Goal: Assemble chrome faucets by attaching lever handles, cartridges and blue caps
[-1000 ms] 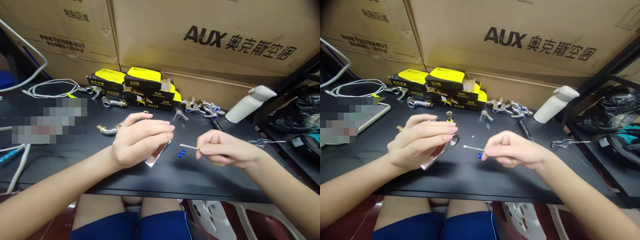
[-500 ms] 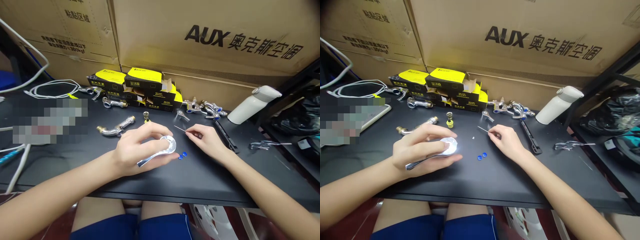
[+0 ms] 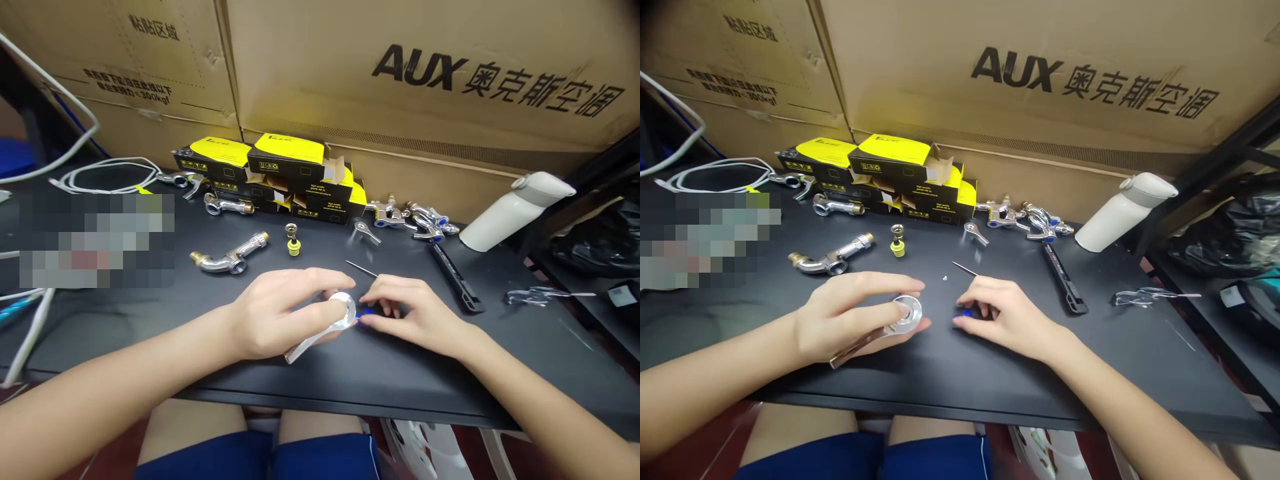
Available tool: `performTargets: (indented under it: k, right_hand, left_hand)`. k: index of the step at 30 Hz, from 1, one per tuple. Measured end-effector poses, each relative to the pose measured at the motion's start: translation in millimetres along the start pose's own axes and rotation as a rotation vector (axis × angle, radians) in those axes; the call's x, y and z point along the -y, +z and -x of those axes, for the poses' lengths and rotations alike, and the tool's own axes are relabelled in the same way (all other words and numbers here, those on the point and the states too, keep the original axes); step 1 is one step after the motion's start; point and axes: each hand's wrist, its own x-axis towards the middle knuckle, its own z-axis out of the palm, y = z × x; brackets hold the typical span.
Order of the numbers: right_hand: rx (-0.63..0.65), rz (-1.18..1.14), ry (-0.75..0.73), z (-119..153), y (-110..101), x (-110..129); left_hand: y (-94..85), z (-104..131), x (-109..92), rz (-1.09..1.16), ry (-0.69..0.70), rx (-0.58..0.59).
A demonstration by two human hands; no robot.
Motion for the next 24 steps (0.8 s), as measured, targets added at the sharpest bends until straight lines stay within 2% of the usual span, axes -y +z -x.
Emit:
performTargets:
  k: [3, 8, 13, 19, 24]
  right_hand:
    - [0.099, -0.050, 0.061, 2, -1, 3]
    - [0.139, -0.117, 0.153, -1, -7, -2]
    - [0.156, -0.159, 0.222, 0, -10, -2]
    - [0.167, -0.180, 0.291, 0, -11, 1]
    - [0.148, -0.273, 0.315, 1, -10, -1]
  left_hand:
    - [4.5, 7, 4, 0.060, 0.007, 0.012]
    - [4.3, -2, 5, 0.122, 0.060, 0.024]
    - [5.9, -3, 4, 0.144, 0.054, 0.006]
    - [13.7, 3, 2, 0.228, -0.064, 0.016]
    - [15.0, 2, -3, 0.292, -0.243, 0.122]
